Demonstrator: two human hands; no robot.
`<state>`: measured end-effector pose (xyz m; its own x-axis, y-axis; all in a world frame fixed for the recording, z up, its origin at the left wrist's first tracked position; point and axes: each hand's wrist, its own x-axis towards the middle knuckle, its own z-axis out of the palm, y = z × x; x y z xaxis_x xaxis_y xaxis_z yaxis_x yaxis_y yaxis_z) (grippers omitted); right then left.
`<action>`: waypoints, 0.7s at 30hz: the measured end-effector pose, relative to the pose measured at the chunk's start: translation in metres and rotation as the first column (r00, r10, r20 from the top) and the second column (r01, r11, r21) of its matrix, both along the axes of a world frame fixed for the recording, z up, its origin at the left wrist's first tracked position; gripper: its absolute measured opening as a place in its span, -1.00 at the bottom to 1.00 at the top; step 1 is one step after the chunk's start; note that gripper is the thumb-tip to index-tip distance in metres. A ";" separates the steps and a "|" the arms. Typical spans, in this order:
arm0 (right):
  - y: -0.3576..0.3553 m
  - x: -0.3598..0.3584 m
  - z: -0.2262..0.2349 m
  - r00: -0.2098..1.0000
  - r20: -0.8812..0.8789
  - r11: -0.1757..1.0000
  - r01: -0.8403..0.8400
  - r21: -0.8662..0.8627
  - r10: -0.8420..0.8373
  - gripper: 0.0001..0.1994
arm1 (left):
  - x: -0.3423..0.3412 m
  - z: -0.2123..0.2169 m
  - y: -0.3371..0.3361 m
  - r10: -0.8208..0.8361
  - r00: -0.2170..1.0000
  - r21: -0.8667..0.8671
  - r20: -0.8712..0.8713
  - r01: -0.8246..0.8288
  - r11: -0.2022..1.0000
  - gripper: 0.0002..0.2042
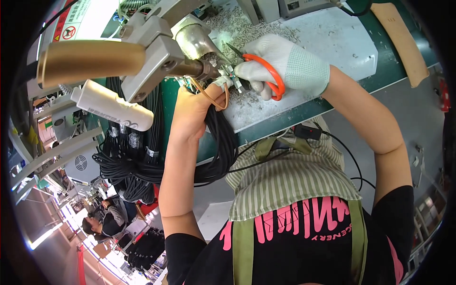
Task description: Processing and bundling large industrial cable harnesses using a machine at a workstation.
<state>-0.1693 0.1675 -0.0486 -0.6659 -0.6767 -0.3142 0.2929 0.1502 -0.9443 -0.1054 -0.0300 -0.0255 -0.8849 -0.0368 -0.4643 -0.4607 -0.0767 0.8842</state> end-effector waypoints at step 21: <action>-0.007 0.004 0.007 0.998 0.059 0.998 0.021 -0.065 -0.018 -0.73 | 0.008 -0.008 0.011 0.029 0.978 -0.261 -0.205 -0.084 0.962 -0.85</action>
